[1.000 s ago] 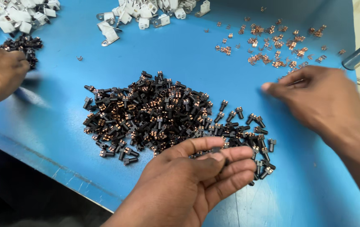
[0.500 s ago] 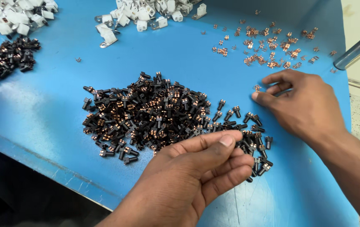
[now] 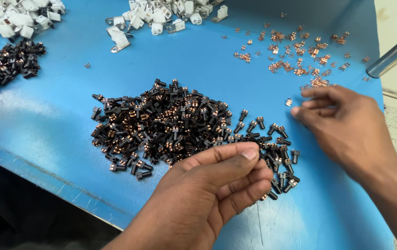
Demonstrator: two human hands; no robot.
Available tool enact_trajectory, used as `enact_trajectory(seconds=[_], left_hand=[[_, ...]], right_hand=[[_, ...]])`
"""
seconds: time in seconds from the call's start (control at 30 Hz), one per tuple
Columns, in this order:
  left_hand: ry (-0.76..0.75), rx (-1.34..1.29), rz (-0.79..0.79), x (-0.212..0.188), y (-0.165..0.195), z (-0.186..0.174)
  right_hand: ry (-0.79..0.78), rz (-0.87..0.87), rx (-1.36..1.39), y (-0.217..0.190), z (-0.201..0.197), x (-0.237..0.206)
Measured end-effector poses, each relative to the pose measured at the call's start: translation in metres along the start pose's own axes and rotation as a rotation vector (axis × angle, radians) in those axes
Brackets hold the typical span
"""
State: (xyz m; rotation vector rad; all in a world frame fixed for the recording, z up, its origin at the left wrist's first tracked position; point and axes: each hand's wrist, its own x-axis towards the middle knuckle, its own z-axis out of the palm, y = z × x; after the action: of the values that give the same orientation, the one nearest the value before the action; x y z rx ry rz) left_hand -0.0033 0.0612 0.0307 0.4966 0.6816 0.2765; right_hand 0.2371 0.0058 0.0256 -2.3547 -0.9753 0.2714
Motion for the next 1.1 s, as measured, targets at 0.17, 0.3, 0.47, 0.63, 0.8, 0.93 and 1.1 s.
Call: enact_trajectory(seconds=[0.17, 0.3, 0.47, 0.63, 0.8, 0.93, 1.1], left_hand=[[0.011, 0.004, 0.016, -0.001, 0.005, 0.002], [0.032, -0.035, 0.037, -0.004, 0.004, 0.000], [0.065, -0.029, 0.006, 0.000, 0.001, 0.001], [-0.025, -0.023, 0.047, 0.002, 0.004, 0.002], [-0.015, -0.040, 0.061, 0.000, 0.003, 0.000], [0.046, -0.055, 0.044, -0.001, 0.003, -0.002], [-0.012, -0.040, 0.048, 0.004, 0.003, -0.002]], right_hand=[[-0.109, 0.035, 0.085, -0.012, 0.001, 0.022], [-0.004, -0.143, 0.536, 0.009, 0.008, 0.002], [-0.023, -0.017, 0.231, 0.010, 0.003, -0.007], [-0.095, -0.093, -0.163, -0.030, 0.011, 0.017], [-0.043, -0.222, 0.044, -0.032, 0.020, 0.017], [0.075, -0.288, 0.443, 0.001, 0.016, -0.001], [0.044, -0.023, 0.259, 0.013, 0.005, -0.006]])
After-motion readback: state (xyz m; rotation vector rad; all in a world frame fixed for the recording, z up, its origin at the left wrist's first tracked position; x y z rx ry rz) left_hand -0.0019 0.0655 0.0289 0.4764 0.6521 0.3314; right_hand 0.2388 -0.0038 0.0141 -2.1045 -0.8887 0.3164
